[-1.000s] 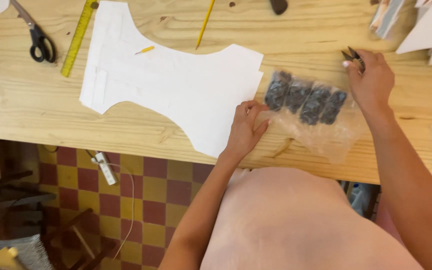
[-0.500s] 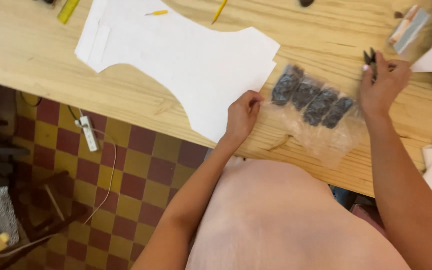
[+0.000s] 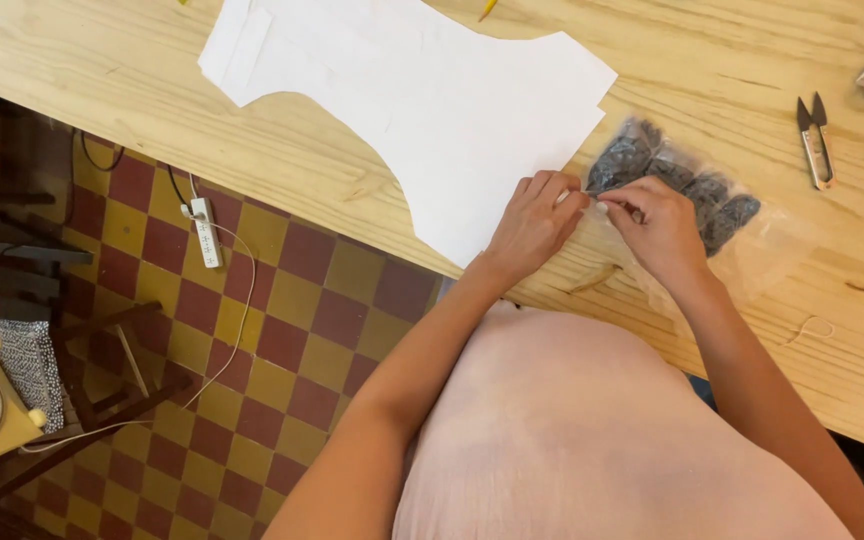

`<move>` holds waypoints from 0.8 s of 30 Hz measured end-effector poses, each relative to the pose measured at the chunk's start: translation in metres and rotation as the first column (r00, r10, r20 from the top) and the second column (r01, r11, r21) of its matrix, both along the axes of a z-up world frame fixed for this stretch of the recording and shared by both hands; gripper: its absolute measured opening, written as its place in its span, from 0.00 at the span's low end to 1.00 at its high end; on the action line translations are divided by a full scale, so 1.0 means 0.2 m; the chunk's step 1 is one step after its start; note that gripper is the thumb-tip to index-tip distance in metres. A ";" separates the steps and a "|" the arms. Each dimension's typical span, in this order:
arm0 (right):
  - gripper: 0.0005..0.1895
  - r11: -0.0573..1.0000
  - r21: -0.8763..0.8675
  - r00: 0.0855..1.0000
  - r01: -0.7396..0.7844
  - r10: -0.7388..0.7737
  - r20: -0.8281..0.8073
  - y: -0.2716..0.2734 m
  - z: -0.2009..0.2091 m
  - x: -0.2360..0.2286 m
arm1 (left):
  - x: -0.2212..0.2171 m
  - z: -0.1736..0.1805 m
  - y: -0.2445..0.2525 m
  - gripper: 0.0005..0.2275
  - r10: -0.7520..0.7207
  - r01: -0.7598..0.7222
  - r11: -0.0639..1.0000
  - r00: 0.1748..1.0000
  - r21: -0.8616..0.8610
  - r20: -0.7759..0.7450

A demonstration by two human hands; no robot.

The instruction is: The person handles small dark beads from a plastic bag, placing them on a wooden table. They then use a yellow pencil to mark a white paper pattern on the table.

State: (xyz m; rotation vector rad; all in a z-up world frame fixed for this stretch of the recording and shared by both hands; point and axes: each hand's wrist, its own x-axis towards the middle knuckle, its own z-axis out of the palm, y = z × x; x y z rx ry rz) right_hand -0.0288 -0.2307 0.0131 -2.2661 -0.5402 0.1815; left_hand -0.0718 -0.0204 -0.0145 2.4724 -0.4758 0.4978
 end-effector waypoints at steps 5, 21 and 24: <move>0.06 0.998 -0.054 0.996 -0.026 0.021 -0.090 0.04 0.02 0.01 | 0.03 -0.03 -0.03 0.03 0.017 -0.016 1.000 0.999 -0.025 0.051; 0.07 0.992 -0.003 0.989 0.123 -0.123 -0.076 -0.04 -0.05 0.06 | 0.00 -0.11 0.00 0.04 -0.031 0.029 0.999 0.994 0.024 0.108; 0.06 0.990 0.014 0.983 0.140 -0.137 -0.121 -0.03 0.01 0.06 | 0.00 0.04 -0.03 0.09 -0.015 0.016 1.000 0.987 -0.010 0.159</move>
